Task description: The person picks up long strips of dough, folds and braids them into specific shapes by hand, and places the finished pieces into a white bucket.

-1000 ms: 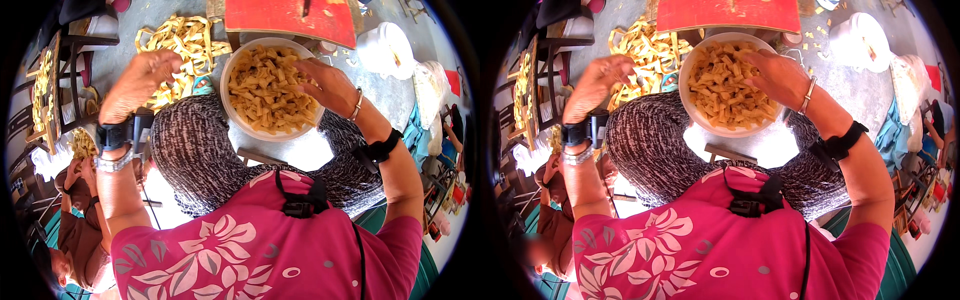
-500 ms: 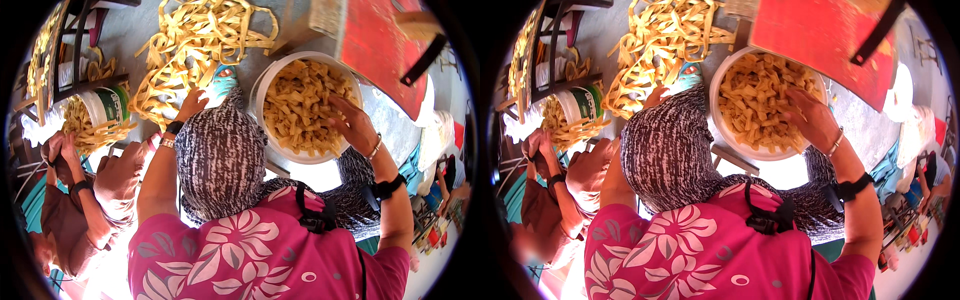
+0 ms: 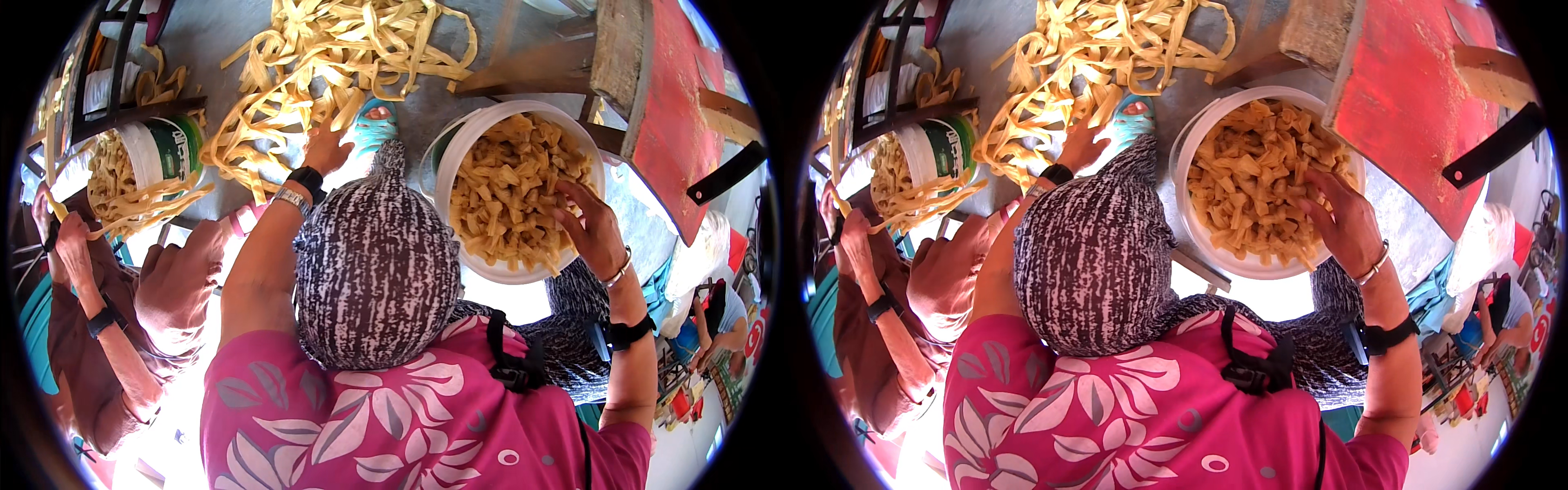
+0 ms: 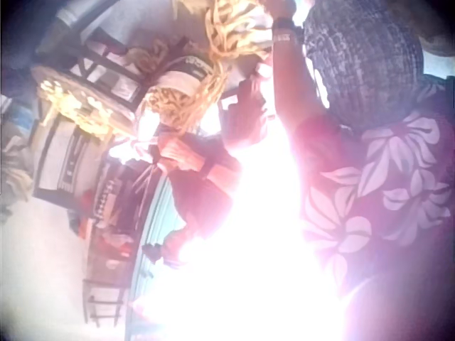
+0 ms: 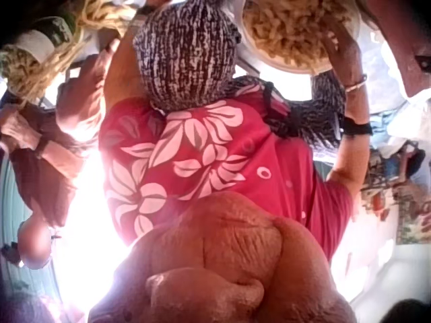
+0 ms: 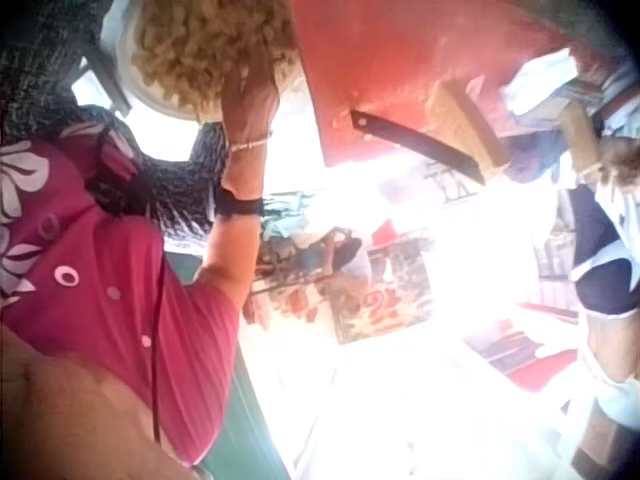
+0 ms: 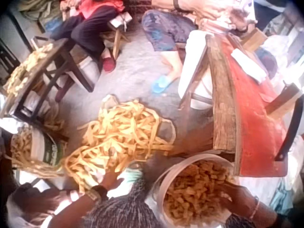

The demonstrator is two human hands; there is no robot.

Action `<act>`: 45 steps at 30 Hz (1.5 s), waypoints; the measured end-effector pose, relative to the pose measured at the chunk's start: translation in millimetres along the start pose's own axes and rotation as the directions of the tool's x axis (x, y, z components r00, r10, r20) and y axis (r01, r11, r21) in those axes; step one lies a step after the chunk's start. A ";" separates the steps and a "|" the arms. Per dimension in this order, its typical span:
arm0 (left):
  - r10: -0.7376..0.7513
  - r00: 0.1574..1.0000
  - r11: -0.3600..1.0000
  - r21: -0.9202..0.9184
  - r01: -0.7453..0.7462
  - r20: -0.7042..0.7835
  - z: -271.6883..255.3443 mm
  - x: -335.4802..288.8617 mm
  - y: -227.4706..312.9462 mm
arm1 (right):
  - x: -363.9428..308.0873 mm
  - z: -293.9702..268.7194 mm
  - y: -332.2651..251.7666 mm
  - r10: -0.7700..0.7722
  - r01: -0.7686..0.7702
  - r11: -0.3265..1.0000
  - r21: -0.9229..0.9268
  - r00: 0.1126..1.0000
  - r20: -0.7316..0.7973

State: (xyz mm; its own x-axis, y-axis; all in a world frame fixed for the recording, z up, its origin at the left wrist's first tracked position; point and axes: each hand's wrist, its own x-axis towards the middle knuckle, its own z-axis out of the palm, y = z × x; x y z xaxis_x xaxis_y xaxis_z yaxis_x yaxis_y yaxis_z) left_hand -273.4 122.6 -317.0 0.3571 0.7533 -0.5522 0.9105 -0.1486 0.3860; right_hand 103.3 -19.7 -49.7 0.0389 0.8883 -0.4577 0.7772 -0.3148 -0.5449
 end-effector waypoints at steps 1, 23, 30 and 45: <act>0.017 1.000 1.000 0.027 -0.017 0.002 2.5 3.3 -1.1 | -0.8 1.2 0.3 -0.016 0.016 1.000 -0.009 1.000 -0.015; 0.194 0.902 0.572 -0.703 -0.423 -0.385 -229.8 -97.6 79.6 | -46.4 -2.3 -42.9 -0.141 0.142 0.989 -0.042 0.990 0.031; 0.425 0.777 0.297 -0.740 -0.604 -0.464 -289.1 -131.9 114.7 | -66.1 3.4 -52.3 -0.157 0.155 0.986 0.057 0.987 0.033; 0.618 0.450 -0.088 -0.625 -0.776 -0.645 -313.3 -201.6 249.6 | -15.5 6.2 -109.2 -0.292 0.427 0.789 0.441 0.893 -0.342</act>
State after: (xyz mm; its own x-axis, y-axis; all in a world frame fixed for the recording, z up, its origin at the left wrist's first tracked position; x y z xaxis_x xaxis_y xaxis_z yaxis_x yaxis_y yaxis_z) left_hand -183.6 134.3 122.1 0.5881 0.6603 0.4670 -0.4877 -0.1711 0.8561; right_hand 14.0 -1.1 12.5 0.0225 0.9997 -0.0097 0.3528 -0.0171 -0.9355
